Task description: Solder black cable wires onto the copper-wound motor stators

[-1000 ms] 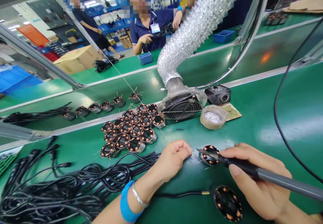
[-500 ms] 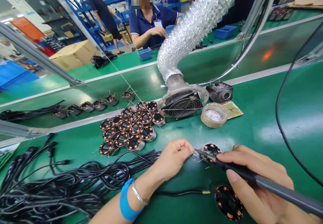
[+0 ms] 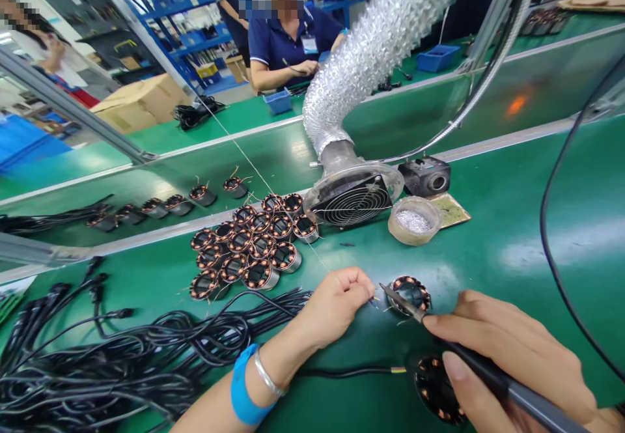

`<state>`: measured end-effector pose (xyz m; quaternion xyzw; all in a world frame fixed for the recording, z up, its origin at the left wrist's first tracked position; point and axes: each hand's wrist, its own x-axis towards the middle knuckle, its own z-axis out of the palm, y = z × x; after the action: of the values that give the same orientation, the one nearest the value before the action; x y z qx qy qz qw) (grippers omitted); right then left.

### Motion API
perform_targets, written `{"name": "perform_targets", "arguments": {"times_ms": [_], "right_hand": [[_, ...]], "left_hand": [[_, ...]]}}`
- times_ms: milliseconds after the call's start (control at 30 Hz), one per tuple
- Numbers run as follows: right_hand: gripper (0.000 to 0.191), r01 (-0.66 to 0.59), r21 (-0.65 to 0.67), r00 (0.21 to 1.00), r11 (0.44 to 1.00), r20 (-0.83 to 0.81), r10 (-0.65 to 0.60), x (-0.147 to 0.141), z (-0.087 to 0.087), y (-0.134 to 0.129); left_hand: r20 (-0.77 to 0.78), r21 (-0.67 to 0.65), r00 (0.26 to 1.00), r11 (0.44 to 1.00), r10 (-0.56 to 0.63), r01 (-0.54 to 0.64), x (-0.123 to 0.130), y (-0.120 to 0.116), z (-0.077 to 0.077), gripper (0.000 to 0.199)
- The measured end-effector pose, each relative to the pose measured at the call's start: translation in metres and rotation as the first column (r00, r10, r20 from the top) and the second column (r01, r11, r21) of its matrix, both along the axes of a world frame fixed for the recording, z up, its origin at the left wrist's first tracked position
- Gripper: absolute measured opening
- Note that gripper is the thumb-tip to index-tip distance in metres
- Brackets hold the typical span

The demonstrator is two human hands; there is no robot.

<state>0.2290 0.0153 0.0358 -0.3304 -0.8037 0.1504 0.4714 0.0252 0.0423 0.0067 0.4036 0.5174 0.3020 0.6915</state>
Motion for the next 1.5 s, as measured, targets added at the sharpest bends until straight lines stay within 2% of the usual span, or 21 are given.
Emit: {"name": "perform_targets", "arguments": {"times_ms": [167, 333, 567, 967, 1233, 1500], "right_hand": [[0.031, 0.04, -0.021, 0.999, 0.999, 0.0, -0.04, 0.001, -0.001, -0.002], [0.031, -0.014, -0.05, 0.999, 0.999, -0.045, 0.012, 0.002, -0.005, -0.001], [0.033, -0.078, -0.067, 0.997, 0.995, -0.021, 0.077, 0.004, -0.003, 0.002], [0.027, -0.073, 0.062, 0.995, 0.995, -0.063, 0.076, -0.003, -0.002, 0.005], [0.027, 0.02, 0.063, 1.0, 0.998, 0.002, -0.02, 0.005, -0.006, 0.0], [0.028, 0.014, 0.035, 1.0, 0.999, -0.009, -0.014, 0.007, -0.006, -0.002]], "left_hand": [[-0.003, -0.005, 1.0, 1.0, 0.002, -0.002, 0.0, 0.0, 0.0, 0.026], [0.013, -0.006, 1.0, 1.0, -0.005, 0.005, 0.0, 0.0, 0.001, 0.024], [0.015, 0.001, 1.0, 1.0, -0.008, 0.008, 0.001, 0.0, 0.003, 0.021], [-0.003, -0.005, 1.0, 1.0, -0.007, 0.007, 0.0, -0.001, 0.002, 0.022], [0.008, -0.007, 1.0, 1.0, -0.002, 0.002, 0.0, 0.0, 0.001, 0.019], [0.01, 0.0, 1.0, 1.0, -0.004, 0.004, -0.001, 0.001, 0.002, 0.022]]}}
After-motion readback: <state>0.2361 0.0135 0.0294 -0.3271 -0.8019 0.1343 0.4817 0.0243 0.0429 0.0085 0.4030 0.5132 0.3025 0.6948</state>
